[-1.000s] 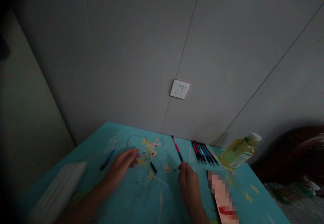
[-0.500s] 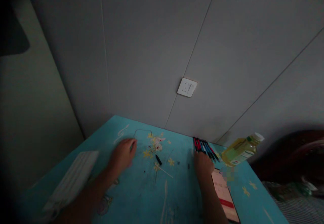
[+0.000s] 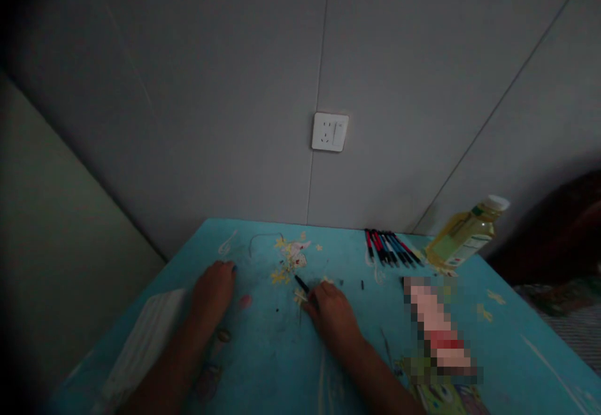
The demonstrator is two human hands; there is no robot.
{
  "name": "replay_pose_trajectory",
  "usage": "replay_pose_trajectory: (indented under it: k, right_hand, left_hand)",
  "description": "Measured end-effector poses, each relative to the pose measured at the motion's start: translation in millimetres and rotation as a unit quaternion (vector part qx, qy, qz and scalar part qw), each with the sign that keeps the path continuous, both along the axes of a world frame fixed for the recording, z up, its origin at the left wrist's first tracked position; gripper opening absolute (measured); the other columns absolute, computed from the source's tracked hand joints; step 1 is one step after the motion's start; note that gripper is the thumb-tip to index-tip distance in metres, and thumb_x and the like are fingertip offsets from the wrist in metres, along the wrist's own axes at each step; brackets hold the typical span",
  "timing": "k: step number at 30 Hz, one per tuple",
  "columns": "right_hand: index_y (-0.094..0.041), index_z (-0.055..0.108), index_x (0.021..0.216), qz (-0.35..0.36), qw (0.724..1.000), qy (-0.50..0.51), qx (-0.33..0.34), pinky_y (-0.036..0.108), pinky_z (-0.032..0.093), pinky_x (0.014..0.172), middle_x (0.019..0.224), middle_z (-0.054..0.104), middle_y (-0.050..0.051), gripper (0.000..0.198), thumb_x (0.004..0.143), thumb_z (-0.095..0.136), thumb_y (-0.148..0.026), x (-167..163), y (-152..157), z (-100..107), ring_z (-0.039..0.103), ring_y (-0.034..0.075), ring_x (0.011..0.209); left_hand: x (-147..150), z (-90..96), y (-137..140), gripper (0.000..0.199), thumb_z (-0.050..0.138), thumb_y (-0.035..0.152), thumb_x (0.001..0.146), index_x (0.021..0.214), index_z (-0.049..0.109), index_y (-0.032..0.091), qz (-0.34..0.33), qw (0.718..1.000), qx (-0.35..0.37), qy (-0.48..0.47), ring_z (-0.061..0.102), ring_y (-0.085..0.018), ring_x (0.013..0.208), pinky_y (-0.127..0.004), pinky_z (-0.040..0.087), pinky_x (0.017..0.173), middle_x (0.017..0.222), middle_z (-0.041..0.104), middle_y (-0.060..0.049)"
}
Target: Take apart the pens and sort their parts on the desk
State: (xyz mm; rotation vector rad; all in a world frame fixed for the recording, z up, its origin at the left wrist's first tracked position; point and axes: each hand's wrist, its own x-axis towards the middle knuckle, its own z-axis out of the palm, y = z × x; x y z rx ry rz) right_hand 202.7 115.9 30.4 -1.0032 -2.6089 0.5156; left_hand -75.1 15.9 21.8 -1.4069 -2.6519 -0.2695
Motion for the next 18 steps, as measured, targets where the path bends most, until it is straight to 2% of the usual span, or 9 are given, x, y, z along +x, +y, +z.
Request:
replay_pose_trajectory:
  k: [2, 4, 7, 10, 14, 16, 18]
  right_hand:
    - [-0.018, 0.065, 0.089, -0.002, 1.0, -0.012, -0.003, 0.03, 0.045, 0.081, 0.093, 0.064, 0.007, 0.01, 0.092, 0.058, -0.024, -1.6, 1.8, -4.1, 0.06, 0.02, 0.088]
    - [-0.017, 0.066, 0.089, 0.002, 1.0, -0.027, 0.007, 0.032, 0.044, 0.084, 0.094, 0.064, 0.008, 0.012, 0.093, 0.056, -0.021, -2.3, 3.2, -8.0, 0.059, 0.021, 0.089]
    - [-0.016, 0.066, 0.09, -0.002, 0.999, -0.041, 0.027, 0.034, 0.043, 0.085, 0.095, 0.064, 0.009, 0.016, 0.094, 0.051, -0.018, -2.9, 1.9, -10.2, 0.058, 0.022, 0.091]
    - [-0.015, 0.065, 0.093, -0.012, 1.0, -0.022, 0.018, 0.033, 0.043, 0.083, 0.094, 0.065, 0.009, 0.018, 0.095, 0.046, -0.013, -1.2, 0.9, -6.5, 0.058, 0.021, 0.089]
    - [-0.016, 0.067, 0.099, -0.039, 0.997, 0.064, -0.033, 0.031, 0.042, 0.086, 0.096, 0.066, 0.009, 0.023, 0.096, 0.044, -0.016, 4.0, 4.8, 0.0, 0.06, 0.02, 0.092]
    - [-0.017, 0.068, 0.101, -0.044, 0.986, 0.144, -0.074, 0.032, 0.042, 0.089, 0.099, 0.067, 0.009, 0.025, 0.097, 0.044, -0.021, 5.5, 7.0, 2.7, 0.06, 0.019, 0.095]
    - [-0.018, 0.068, 0.1, -0.045, 0.957, 0.246, -0.147, 0.032, 0.045, 0.086, 0.096, 0.068, 0.007, 0.025, 0.097, 0.046, -0.028, 5.6, 7.9, 6.0, 0.061, 0.018, 0.092]
  left_hand:
    - [2.7, 1.5, 4.5, 0.029, 0.038, 0.018, 0.094, 0.101, 0.066, 0.014, -0.046, 0.999, 0.01, -0.023, 0.061, -0.025, 0.09, -0.035, 0.045, 0.08, 0.096, 0.064, -0.013]
    - [9.7, 4.1, 9.3, 0.03, 0.038, 0.02, 0.095, 0.108, 0.065, 0.016, -0.124, 0.99, 0.043, -0.054, 0.061, -0.023, 0.095, -0.034, 0.046, 0.085, 0.101, 0.064, -0.012]
    - [25.1, 8.9, 13.7, 0.032, 0.04, 0.022, 0.096, 0.119, 0.062, 0.021, -0.279, 0.951, 0.099, -0.086, 0.058, -0.022, 0.105, -0.035, 0.044, 0.094, 0.114, 0.062, -0.01]
    - [36.4, 13.6, 14.1, 0.033, 0.048, 0.017, 0.091, 0.117, 0.065, 0.027, -0.386, 0.916, 0.079, -0.077, 0.058, -0.024, 0.107, -0.039, 0.041, 0.098, 0.115, 0.064, -0.007]
    - [41.5, 16.1, 14.4, 0.036, 0.047, 0.012, 0.089, 0.115, 0.067, 0.028, -0.42, 0.905, 0.022, -0.062, 0.058, -0.026, 0.107, -0.042, 0.04, 0.096, 0.114, 0.067, -0.006]
    - [46.7, 14.4, 14.5, 0.037, 0.046, 0.012, 0.09, 0.118, 0.065, 0.026, -0.413, 0.907, 0.043, -0.074, 0.058, -0.027, 0.108, -0.044, 0.04, 0.096, 0.116, 0.067, -0.008]
    - [57.5, 11.8, 13.7, 0.035, 0.044, 0.015, 0.092, 0.12, 0.064, 0.023, -0.399, 0.904, 0.091, -0.12, 0.058, -0.027, 0.107, -0.045, 0.04, 0.097, 0.116, 0.066, -0.01]
